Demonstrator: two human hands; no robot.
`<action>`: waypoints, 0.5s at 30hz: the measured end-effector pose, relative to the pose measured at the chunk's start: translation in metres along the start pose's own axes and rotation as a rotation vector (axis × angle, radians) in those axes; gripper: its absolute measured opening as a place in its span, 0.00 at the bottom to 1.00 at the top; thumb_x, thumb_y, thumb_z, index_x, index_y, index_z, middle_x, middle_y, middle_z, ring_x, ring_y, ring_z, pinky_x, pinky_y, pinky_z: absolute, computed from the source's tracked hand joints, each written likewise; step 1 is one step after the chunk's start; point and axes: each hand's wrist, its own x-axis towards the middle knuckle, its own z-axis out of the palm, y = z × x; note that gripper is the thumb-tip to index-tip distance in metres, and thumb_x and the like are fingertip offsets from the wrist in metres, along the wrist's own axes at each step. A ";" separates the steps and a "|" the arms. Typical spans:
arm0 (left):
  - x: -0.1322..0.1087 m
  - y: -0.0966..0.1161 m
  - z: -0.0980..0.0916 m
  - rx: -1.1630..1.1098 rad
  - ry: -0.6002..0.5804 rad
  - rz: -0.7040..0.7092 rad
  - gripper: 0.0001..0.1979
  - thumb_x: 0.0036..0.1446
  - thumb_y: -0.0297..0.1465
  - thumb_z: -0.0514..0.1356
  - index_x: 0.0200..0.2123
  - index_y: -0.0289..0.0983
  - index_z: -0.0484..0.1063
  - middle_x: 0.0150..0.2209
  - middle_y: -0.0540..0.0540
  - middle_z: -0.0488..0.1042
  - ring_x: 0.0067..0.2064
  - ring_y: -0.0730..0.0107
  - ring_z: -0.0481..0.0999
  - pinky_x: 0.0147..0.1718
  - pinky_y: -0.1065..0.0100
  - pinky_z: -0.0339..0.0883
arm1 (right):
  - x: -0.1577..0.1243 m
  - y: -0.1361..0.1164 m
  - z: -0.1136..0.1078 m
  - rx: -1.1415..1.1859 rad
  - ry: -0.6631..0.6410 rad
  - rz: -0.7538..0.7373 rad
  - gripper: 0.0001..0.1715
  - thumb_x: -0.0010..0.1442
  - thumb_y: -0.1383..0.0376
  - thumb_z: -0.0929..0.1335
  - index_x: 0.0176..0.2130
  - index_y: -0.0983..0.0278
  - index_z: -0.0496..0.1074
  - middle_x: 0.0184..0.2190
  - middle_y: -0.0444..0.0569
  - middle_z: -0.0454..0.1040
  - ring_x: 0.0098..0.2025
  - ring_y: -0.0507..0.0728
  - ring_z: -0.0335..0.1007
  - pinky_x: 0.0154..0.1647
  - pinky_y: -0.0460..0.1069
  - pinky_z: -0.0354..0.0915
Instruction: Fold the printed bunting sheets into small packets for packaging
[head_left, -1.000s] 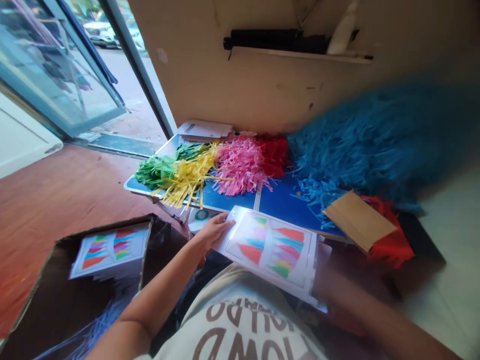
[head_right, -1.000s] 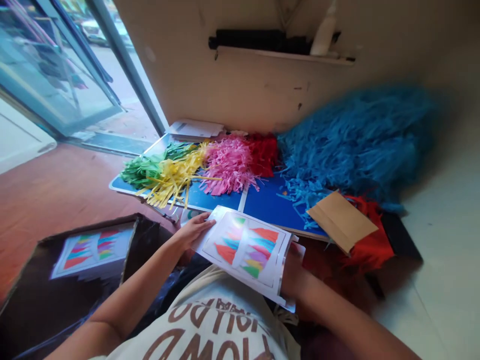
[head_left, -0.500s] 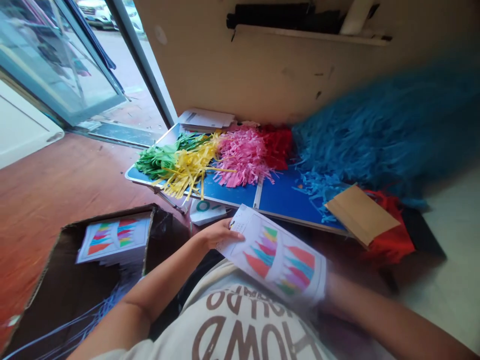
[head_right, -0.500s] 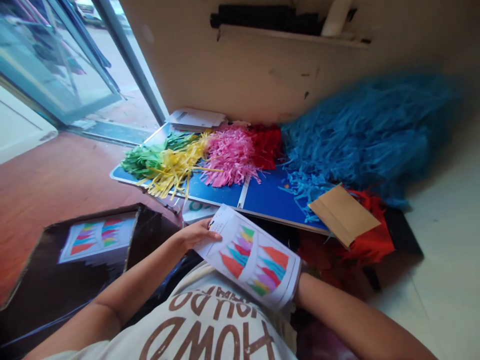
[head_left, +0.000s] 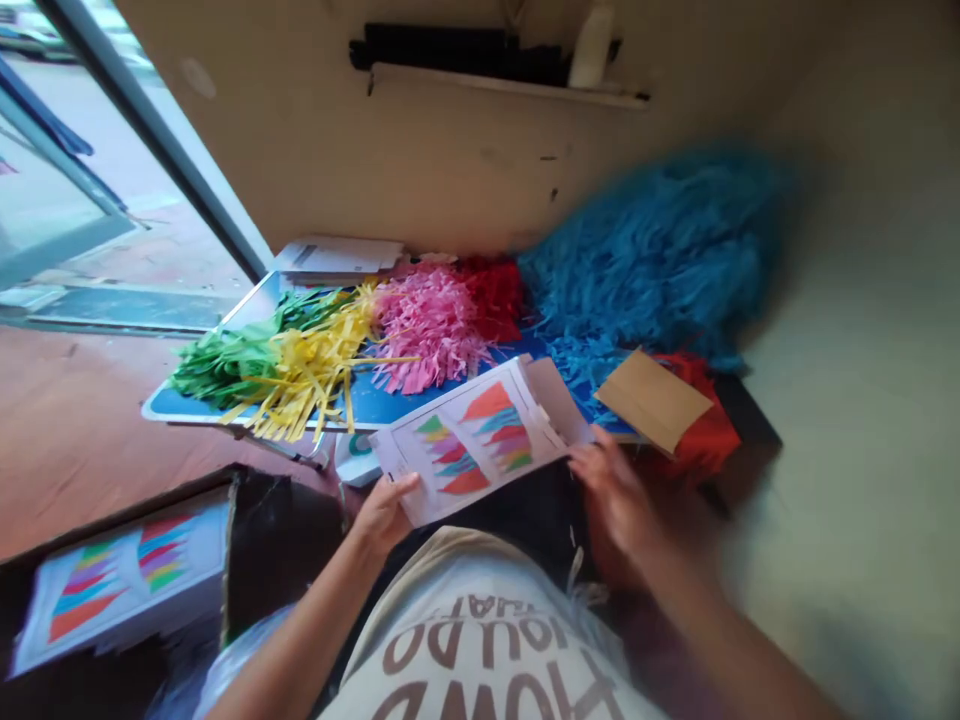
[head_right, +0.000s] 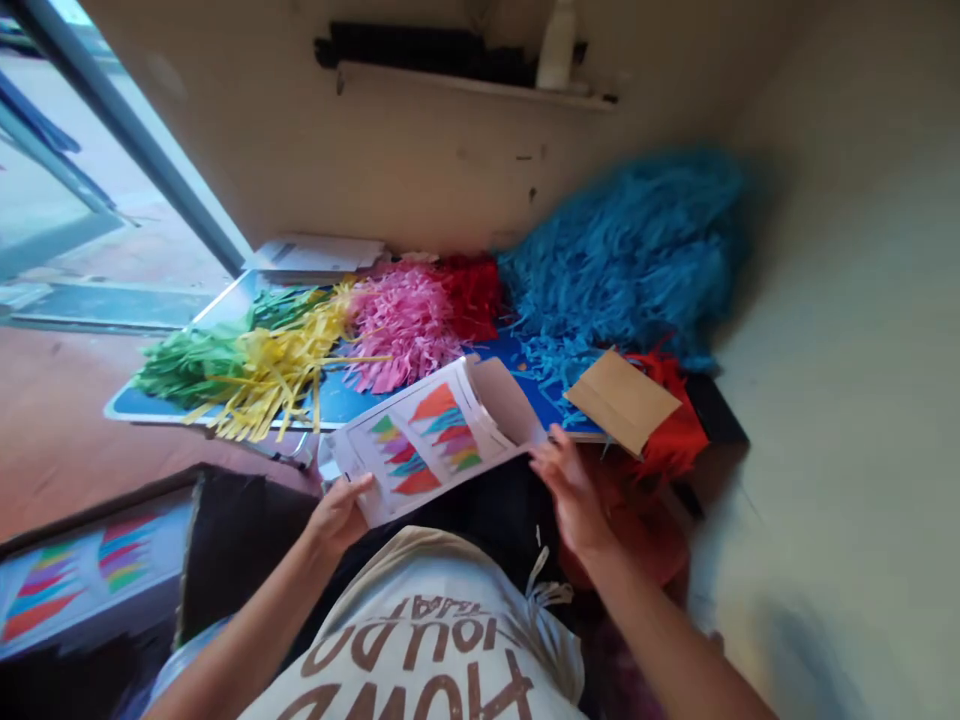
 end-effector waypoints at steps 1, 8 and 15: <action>0.002 -0.013 0.010 -0.019 -0.022 0.025 0.40 0.40 0.40 0.77 0.57 0.36 0.72 0.47 0.36 0.83 0.51 0.43 0.82 0.52 0.48 0.77 | 0.000 -0.001 0.016 0.117 -0.004 0.023 0.34 0.68 0.43 0.60 0.63 0.59 0.65 0.49 0.58 0.81 0.52 0.64 0.80 0.51 0.64 0.75; 0.012 -0.011 0.011 0.281 -0.126 0.233 0.43 0.41 0.46 0.77 0.61 0.47 0.71 0.64 0.38 0.71 0.69 0.43 0.65 0.65 0.48 0.62 | 0.039 -0.013 0.041 0.588 0.153 0.136 0.35 0.51 0.52 0.77 0.53 0.58 0.66 0.49 0.51 0.80 0.50 0.63 0.79 0.56 0.63 0.73; 0.025 0.018 0.048 0.609 -0.152 0.271 0.32 0.31 0.45 0.79 0.39 0.34 0.78 0.36 0.42 0.81 0.41 0.51 0.80 0.42 0.60 0.74 | 0.022 -0.006 0.061 0.536 -0.177 0.074 0.45 0.44 0.52 0.81 0.56 0.57 0.64 0.51 0.51 0.79 0.52 0.63 0.78 0.56 0.59 0.74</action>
